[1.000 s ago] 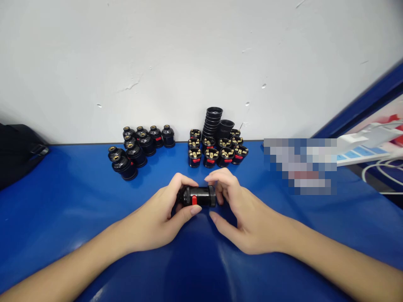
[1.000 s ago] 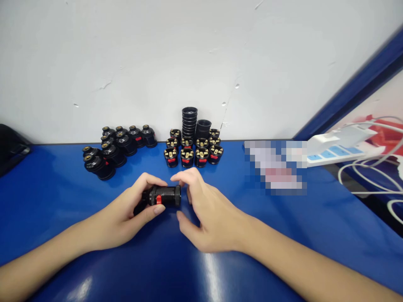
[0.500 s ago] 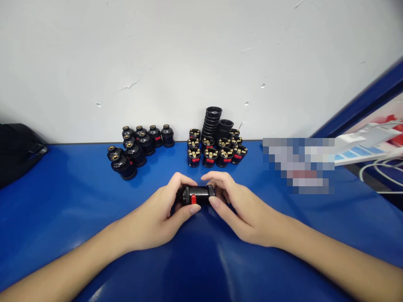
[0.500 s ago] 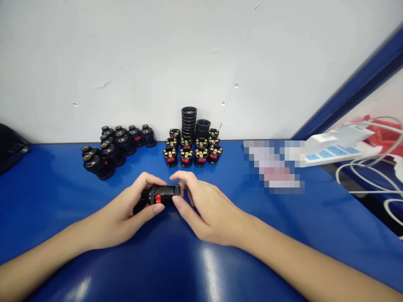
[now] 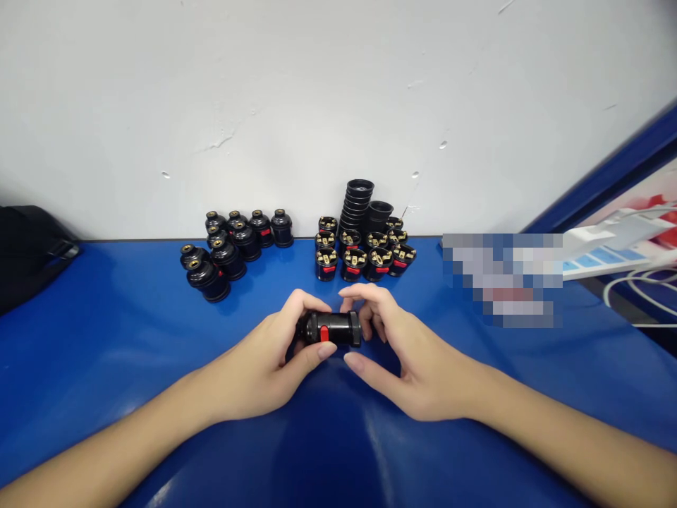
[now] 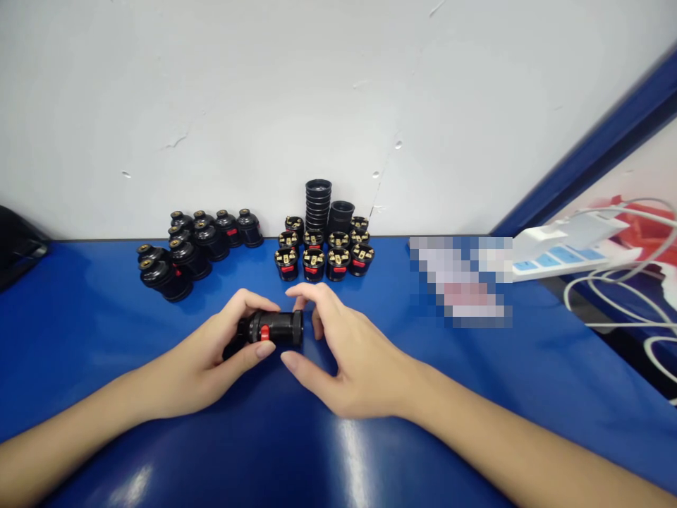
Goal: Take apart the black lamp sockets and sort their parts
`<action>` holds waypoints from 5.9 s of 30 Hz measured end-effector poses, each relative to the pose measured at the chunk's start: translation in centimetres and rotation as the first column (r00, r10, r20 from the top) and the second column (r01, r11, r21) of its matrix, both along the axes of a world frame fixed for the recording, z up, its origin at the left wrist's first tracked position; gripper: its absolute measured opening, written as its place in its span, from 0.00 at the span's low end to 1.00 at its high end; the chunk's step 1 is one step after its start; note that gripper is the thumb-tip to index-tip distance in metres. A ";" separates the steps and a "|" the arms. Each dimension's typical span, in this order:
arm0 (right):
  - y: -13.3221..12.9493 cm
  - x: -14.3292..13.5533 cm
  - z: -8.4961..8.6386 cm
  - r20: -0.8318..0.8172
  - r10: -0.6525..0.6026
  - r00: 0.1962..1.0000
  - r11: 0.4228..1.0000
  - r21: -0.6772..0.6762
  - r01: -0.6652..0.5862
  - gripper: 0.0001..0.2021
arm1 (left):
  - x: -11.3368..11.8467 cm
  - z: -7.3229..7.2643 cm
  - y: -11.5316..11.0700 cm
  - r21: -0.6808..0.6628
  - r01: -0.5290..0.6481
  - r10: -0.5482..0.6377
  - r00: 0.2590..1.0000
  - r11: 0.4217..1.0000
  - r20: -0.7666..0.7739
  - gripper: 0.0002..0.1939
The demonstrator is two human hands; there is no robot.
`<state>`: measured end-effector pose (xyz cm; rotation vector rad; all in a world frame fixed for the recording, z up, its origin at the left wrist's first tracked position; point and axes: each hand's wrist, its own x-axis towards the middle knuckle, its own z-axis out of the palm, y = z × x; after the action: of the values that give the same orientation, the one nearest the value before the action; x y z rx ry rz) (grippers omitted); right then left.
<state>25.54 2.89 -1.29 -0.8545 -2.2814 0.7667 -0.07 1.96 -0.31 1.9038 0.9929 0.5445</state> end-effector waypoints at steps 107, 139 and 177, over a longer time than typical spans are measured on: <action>0.6 -0.2 -0.4 -0.127 -0.059 0.990 0.980 0.181 0.082 0.11 | 0.0 -0.1 0.3 -0.041 -0.047 0.052 0.990 0.998 0.129 0.16; 6.4 4.4 6.5 -0.079 -0.481 0.873 0.744 0.490 0.454 0.04 | -0.2 -0.2 0.6 -0.204 -0.105 0.143 0.973 0.973 0.182 0.20; 9.1 2.0 6.4 -0.201 -0.533 0.822 0.685 0.468 0.558 0.03 | -0.4 -0.4 0.6 -0.178 -0.094 0.124 0.978 0.979 0.168 0.20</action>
<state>27.57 12.02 5.14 -1.1465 -1.8688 -0.0973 -0.43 2.56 -0.68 1.6270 0.9978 0.6615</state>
